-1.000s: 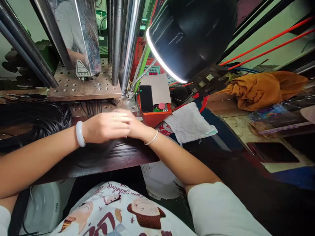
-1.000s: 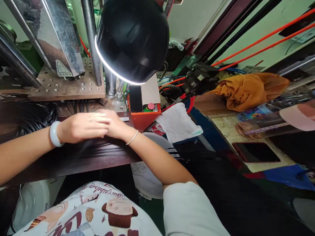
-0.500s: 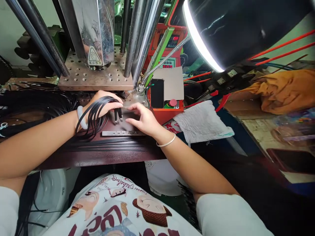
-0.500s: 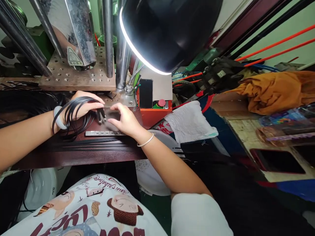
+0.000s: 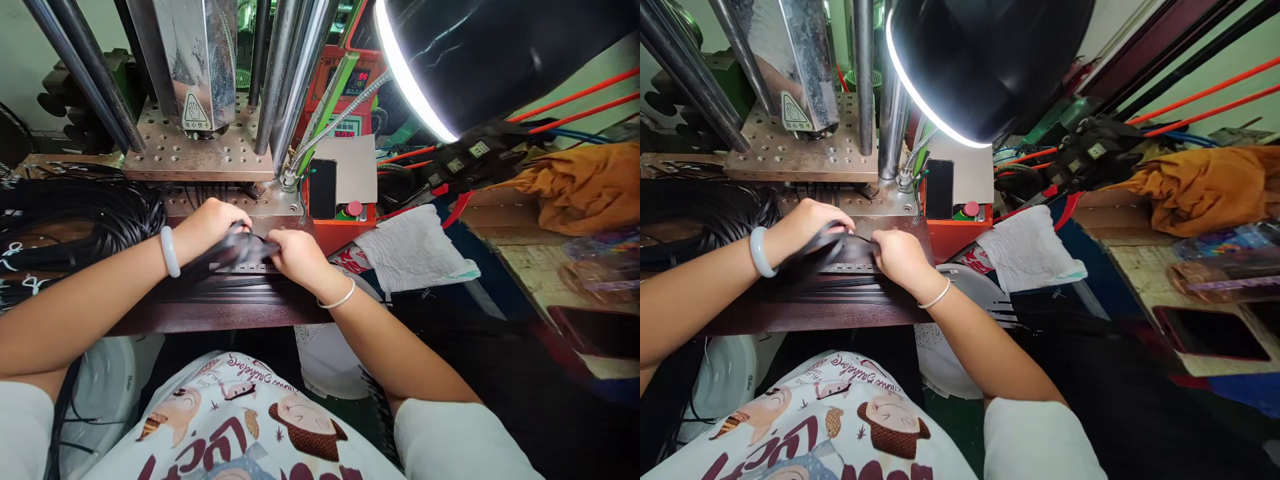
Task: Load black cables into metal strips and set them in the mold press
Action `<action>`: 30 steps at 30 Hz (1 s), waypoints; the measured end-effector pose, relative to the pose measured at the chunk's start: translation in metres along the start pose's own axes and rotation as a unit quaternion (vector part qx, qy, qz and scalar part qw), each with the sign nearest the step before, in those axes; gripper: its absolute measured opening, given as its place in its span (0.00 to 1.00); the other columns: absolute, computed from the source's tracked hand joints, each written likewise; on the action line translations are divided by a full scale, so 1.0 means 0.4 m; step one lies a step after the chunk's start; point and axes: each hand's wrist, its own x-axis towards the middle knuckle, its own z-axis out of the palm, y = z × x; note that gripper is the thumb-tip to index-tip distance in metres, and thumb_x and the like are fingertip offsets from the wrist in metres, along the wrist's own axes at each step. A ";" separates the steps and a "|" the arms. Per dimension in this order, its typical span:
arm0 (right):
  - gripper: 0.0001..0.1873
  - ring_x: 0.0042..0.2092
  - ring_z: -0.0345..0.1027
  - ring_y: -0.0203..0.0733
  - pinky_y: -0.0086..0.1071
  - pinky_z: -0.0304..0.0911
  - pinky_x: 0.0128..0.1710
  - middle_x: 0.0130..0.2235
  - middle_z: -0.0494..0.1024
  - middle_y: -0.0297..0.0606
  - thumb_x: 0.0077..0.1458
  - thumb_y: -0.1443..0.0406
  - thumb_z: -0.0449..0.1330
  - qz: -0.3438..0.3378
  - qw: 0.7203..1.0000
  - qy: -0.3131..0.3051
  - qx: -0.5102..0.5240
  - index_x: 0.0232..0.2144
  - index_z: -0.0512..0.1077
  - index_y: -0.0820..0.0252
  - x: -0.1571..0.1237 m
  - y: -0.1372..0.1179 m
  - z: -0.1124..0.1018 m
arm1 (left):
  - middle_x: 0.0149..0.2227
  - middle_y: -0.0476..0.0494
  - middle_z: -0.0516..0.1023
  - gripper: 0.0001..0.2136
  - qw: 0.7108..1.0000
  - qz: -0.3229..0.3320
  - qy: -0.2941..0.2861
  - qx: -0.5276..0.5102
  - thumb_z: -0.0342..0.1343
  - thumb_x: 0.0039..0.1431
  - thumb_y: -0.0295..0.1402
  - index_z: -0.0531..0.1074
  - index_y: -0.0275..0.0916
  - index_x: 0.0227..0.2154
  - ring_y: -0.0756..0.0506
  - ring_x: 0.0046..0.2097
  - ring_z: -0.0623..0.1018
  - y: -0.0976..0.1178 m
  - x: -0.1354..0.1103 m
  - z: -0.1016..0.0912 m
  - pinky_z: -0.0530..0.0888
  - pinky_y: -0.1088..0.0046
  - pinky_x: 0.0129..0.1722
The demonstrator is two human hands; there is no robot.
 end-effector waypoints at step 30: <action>0.12 0.33 0.65 0.41 0.37 0.62 0.33 0.31 0.76 0.42 0.62 0.69 0.51 -0.147 0.985 0.077 0.043 0.36 0.75 0.59 -0.090 -0.007 0.029 | 0.28 0.43 0.77 0.15 0.974 0.144 -0.053 0.167 0.44 0.66 0.26 0.73 0.34 0.28 0.46 0.32 0.76 0.061 -0.138 0.106 0.73 0.68 0.40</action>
